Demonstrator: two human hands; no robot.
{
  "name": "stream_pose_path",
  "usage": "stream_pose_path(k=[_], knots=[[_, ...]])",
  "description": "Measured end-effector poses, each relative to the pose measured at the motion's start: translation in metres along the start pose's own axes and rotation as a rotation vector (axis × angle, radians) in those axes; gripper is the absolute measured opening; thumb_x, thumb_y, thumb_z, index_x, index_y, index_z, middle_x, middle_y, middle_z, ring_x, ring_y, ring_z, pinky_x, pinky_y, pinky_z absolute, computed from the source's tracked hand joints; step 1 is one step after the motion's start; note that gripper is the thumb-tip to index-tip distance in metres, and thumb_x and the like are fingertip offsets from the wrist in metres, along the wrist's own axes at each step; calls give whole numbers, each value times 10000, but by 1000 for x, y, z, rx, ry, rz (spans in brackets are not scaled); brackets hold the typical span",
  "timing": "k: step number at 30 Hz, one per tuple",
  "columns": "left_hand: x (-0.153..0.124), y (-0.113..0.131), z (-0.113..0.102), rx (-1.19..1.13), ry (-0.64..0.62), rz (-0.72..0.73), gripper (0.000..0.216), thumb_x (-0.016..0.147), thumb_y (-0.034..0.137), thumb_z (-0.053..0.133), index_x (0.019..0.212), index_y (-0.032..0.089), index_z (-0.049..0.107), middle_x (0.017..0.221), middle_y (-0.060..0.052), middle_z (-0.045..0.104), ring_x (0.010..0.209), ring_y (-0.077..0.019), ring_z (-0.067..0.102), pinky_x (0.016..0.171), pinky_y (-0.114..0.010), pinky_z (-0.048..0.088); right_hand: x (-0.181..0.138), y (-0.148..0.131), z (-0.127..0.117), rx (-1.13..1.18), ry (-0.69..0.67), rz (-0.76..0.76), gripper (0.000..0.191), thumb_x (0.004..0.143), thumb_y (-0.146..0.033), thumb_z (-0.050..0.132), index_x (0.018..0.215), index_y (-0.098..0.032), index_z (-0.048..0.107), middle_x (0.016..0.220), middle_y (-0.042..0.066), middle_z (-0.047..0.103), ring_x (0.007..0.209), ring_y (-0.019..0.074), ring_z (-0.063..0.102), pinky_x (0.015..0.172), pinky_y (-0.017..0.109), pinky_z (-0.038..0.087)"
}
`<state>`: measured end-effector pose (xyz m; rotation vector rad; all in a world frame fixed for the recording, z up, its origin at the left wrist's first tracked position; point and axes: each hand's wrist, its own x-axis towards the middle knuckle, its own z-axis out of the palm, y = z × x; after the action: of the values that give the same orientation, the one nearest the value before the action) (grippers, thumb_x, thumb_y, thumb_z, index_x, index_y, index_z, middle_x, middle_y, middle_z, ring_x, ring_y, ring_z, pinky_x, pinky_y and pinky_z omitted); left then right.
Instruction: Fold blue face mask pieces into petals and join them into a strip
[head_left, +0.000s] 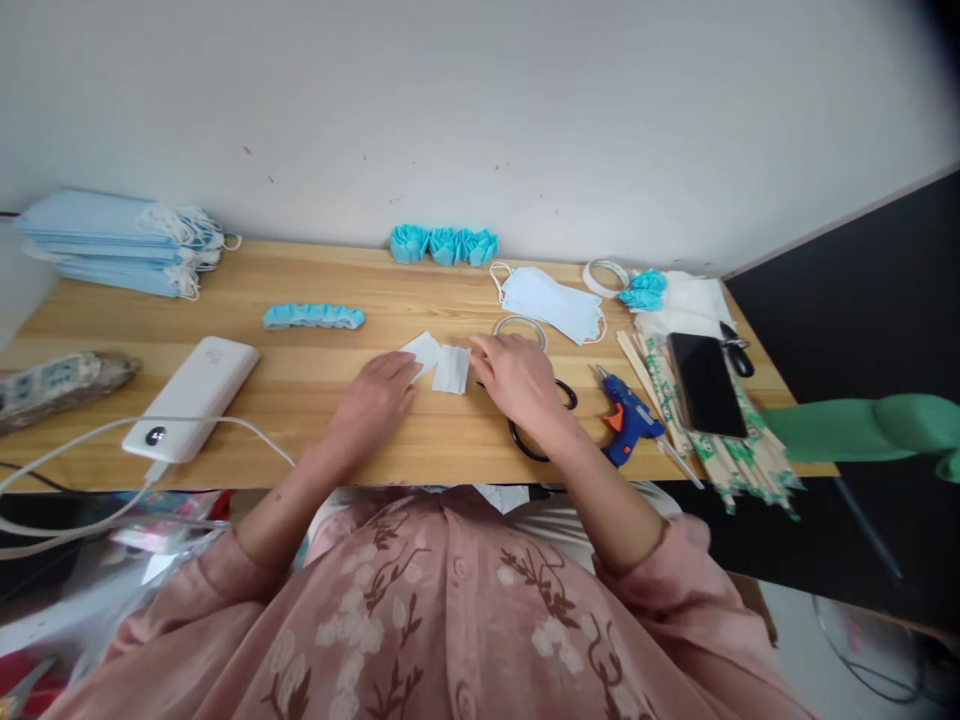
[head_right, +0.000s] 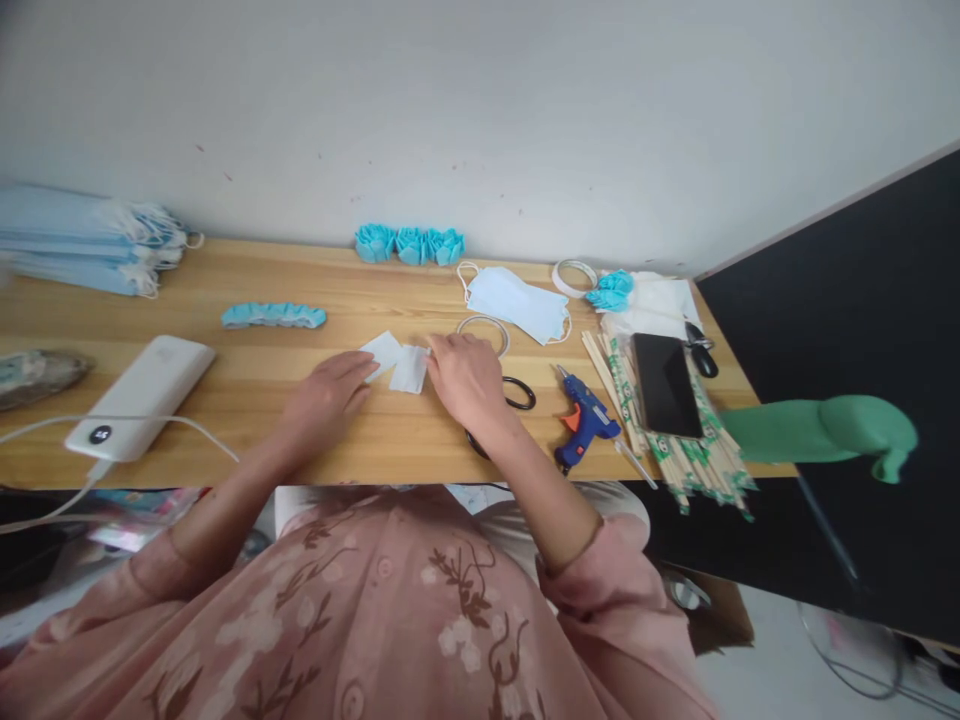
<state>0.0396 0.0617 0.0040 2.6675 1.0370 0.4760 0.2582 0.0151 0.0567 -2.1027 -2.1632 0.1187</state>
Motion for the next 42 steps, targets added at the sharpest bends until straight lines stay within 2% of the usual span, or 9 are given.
stream_pose_path(k=[4, 10, 16, 19, 22, 26, 30, 34, 42], knots=[[-6, -14, 0, 29, 6, -72, 379, 951, 227, 403, 1196, 99, 662, 1331, -180, 631, 1278, -300, 556, 1134, -514, 393, 35, -8, 8, -59, -108, -22, 354, 953, -327, 529, 1256, -163, 612, 1105, 162, 723, 1020, 302, 645, 867, 402, 422], [-18, -27, -11, -75, 116, -189, 349, 945, 276, 441, 1156, 130, 678, 1338, -175, 626, 1284, -312, 551, 1113, -530, 399, 45, -13, 22, 205, -149, -128, 404, 898, -106, 493, 1271, -202, 615, 1146, 103, 719, 1028, 241, 653, 868, 350, 447], [18, 4, -20, -748, 182, -229, 543, 832, 436, 658, 1305, 183, 576, 1337, -142, 622, 1165, -270, 613, 977, -403, 489, 41, -15, 3, 659, 123, -216, 377, 872, -187, 552, 1239, -233, 623, 897, 2, 695, 827, 157, 636, 809, 293, 476], [43, 14, -20, -1011, 135, -342, 456, 737, 436, 748, 1086, 155, 667, 1036, -88, 715, 932, -226, 654, 813, -329, 505, 41, -13, -8, 746, 218, -217, 340, 854, -202, 572, 1183, -244, 649, 869, -10, 674, 823, 151, 627, 834, 302, 489], [63, 16, -19, -1282, 110, -484, 331, 701, 424, 766, 846, 139, 681, 723, -22, 659, 673, -149, 592, 651, -281, 472, 44, -4, -9, 915, 327, -160, 340, 893, -339, 578, 1223, -266, 617, 960, 11, 675, 910, 170, 635, 904, 344, 503], [83, 16, -17, -1588, 224, -532, 371, 622, 389, 836, 864, 140, 705, 806, -31, 683, 697, -122, 583, 637, -252, 473, 48, 4, 2, 1145, 330, -31, 505, 911, -565, 523, 1337, -295, 509, 1058, 53, 665, 980, 201, 651, 908, 396, 532], [87, 17, -9, -1625, 255, -522, 336, 647, 389, 830, 857, 147, 730, 801, -39, 700, 749, -132, 602, 679, -249, 479, 50, -3, 13, 1102, 247, 24, 646, 828, -441, 658, 1409, -265, 435, 1018, 58, 667, 915, 202, 645, 814, 366, 553], [82, 17, -1, -1638, 262, -538, 334, 666, 392, 820, 885, 148, 753, 866, -61, 726, 796, -151, 622, 679, -258, 487, 55, -2, 18, 986, 256, 47, 597, 839, -273, 577, 1419, -246, 436, 915, 22, 662, 802, 166, 626, 808, 347, 535], [78, 22, 3, -1633, 220, -585, 318, 652, 352, 823, 863, 133, 733, 827, -62, 727, 697, -128, 610, 657, -270, 486, 54, 14, 23, 1078, 308, 19, 563, 886, -310, 543, 1432, -240, 424, 877, 15, 689, 771, 157, 625, 773, 322, 531]])
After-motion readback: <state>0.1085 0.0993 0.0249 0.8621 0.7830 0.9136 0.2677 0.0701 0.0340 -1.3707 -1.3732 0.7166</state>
